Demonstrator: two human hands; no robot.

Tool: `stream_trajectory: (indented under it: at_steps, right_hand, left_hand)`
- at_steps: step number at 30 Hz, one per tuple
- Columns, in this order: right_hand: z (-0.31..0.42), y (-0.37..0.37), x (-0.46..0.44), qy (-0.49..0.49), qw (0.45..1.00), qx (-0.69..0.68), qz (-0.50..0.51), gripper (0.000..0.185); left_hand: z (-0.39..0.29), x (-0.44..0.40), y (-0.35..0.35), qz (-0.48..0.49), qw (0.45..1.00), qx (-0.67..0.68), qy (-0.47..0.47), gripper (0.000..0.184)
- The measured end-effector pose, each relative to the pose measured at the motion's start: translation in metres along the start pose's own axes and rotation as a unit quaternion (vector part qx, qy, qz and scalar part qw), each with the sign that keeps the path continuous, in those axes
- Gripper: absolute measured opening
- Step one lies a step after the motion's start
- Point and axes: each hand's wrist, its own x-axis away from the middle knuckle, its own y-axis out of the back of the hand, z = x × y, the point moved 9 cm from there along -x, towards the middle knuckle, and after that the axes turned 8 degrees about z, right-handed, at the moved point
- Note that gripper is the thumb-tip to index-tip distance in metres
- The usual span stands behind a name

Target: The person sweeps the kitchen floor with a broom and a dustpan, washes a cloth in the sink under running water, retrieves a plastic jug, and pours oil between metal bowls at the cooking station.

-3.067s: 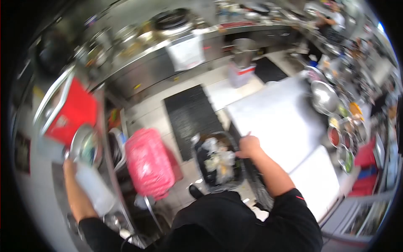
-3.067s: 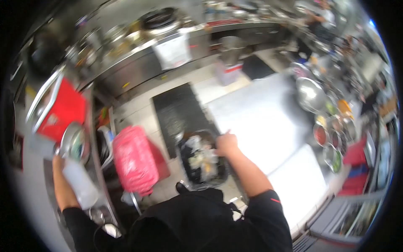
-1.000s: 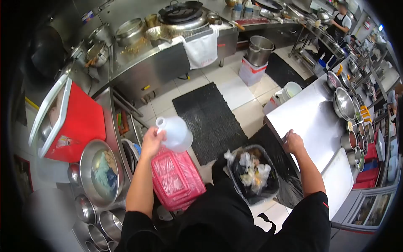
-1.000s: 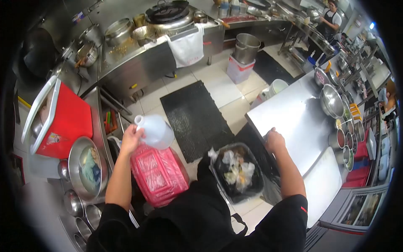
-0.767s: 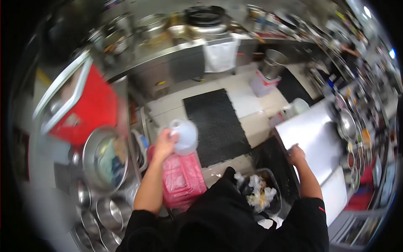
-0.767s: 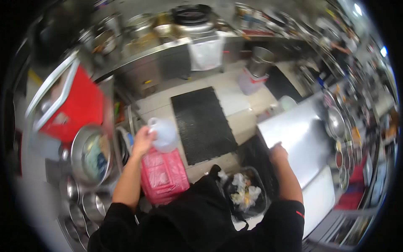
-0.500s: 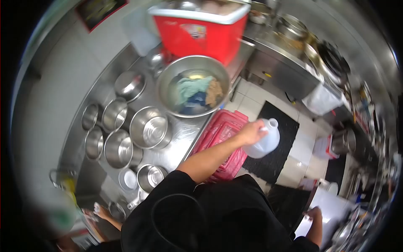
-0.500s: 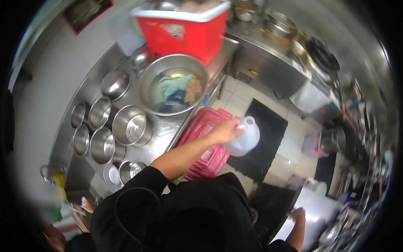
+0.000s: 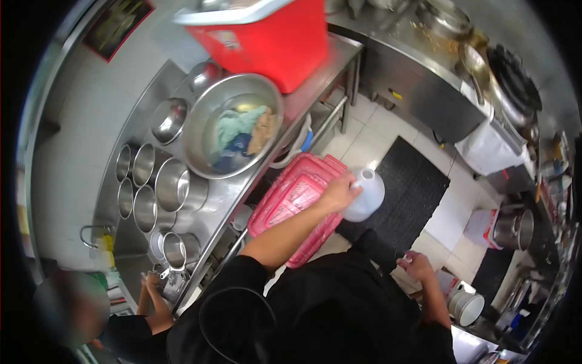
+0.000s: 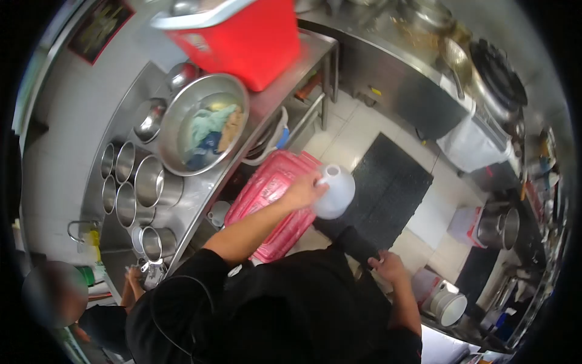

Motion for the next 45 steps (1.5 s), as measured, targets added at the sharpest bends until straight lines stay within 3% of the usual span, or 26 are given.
stream_trajectory:
  at_steps: [3, 6, 8, 10, 14, 18, 22, 24, 28, 31, 32, 34, 37, 39, 41, 42, 44, 45]
  right_hand:
    - [-0.071, 0.02, -0.019, 0.003, 0.999, 0.014, -0.047, 0.062]
    - [-0.121, 0.052, -0.001, -0.037, 0.996, -0.04, -0.071, 0.06]
    - [-0.167, 0.051, 0.012, -0.067, 0.987, -0.133, -0.067, 0.058]
    - [-0.198, 0.055, 0.026, -0.072, 0.99, -0.088, -0.087, 0.058]
    - [-0.231, 0.05, 0.05, -0.15, 0.982, -0.085, -0.078, 0.056]
    - [-0.258, 0.03, 0.062, -0.201, 0.976, -0.081, -0.014, 0.052]
    - [-0.272, 0.031, 0.075, -0.257, 0.958, -0.124, 0.028, 0.05]
    - [-0.258, 0.059, 0.084, -0.272, 0.956, -0.112, 0.004, 0.048]
    - [-0.253, 0.094, 0.045, -0.295, 0.942, -0.152, 0.059, 0.037]
    - [-0.251, 0.124, -0.004, -0.214, 0.912, -0.346, -0.059, 0.032]
    - [-0.155, 0.201, -0.016, -0.297, 0.955, -0.014, -0.001, 0.034]
    - [-0.136, 0.223, -0.026, -0.214, 0.954, -0.185, -0.1, 0.048]
    - [-0.137, 0.218, -0.024, -0.229, 0.948, -0.222, -0.027, 0.06]
    - [-0.143, 0.223, -0.005, -0.239, 0.952, -0.185, -0.042, 0.058]
    - [-0.167, 0.214, 0.019, -0.254, 0.949, -0.177, -0.066, 0.058]
    - [-0.187, 0.204, 0.031, -0.264, 0.943, -0.185, -0.083, 0.059]
    - [-0.226, 0.182, 0.052, -0.278, 0.936, -0.194, -0.098, 0.059]
    - [-0.243, 0.169, 0.062, -0.282, 0.935, -0.195, -0.093, 0.058]
  left_hand:
    - [-0.032, -0.055, -0.005, 0.017, 1.0, -0.022, -0.002, 0.028]
    - [-0.064, -0.106, -0.01, -0.001, 0.975, -0.171, -0.141, 0.025]
    - [-0.058, -0.139, -0.005, -0.003, 0.974, -0.2, -0.105, 0.023]
    - [-0.044, -0.168, 0.009, -0.037, 0.967, -0.237, -0.091, 0.022]
    - [0.002, -0.204, 0.045, -0.116, 0.953, -0.267, -0.084, 0.023]
    - [0.068, -0.242, 0.087, -0.175, 0.946, -0.272, -0.018, 0.023]
    - [0.153, -0.285, 0.122, -0.237, 0.954, -0.157, 0.095, 0.027]
    - [0.209, -0.302, 0.137, -0.354, 0.917, -0.121, 0.139, 0.041]
    - [0.281, -0.34, 0.137, -0.33, 0.906, -0.099, 0.245, 0.051]
    - [0.317, -0.367, 0.131, -0.284, 0.915, -0.069, 0.278, 0.057]
    - [0.332, -0.376, 0.127, -0.259, 0.921, -0.051, 0.287, 0.058]
    - [0.355, -0.391, 0.122, -0.206, 0.925, -0.005, 0.318, 0.062]
    - [0.384, -0.381, 0.108, -0.08, 0.885, 0.076, 0.452, 0.068]
    - [0.366, -0.363, 0.099, -0.084, 0.873, 0.036, 0.478, 0.072]
    - [0.26, -0.352, 0.074, -0.302, 0.92, -0.05, 0.245, 0.079]
    - [0.223, -0.362, 0.037, -0.247, 0.942, -0.132, 0.187, 0.083]
    - [0.15, -0.364, -0.062, -0.075, 0.956, -0.175, 0.221, 0.084]
    - [0.099, -0.358, -0.116, -0.004, 0.985, -0.058, 0.161, 0.082]
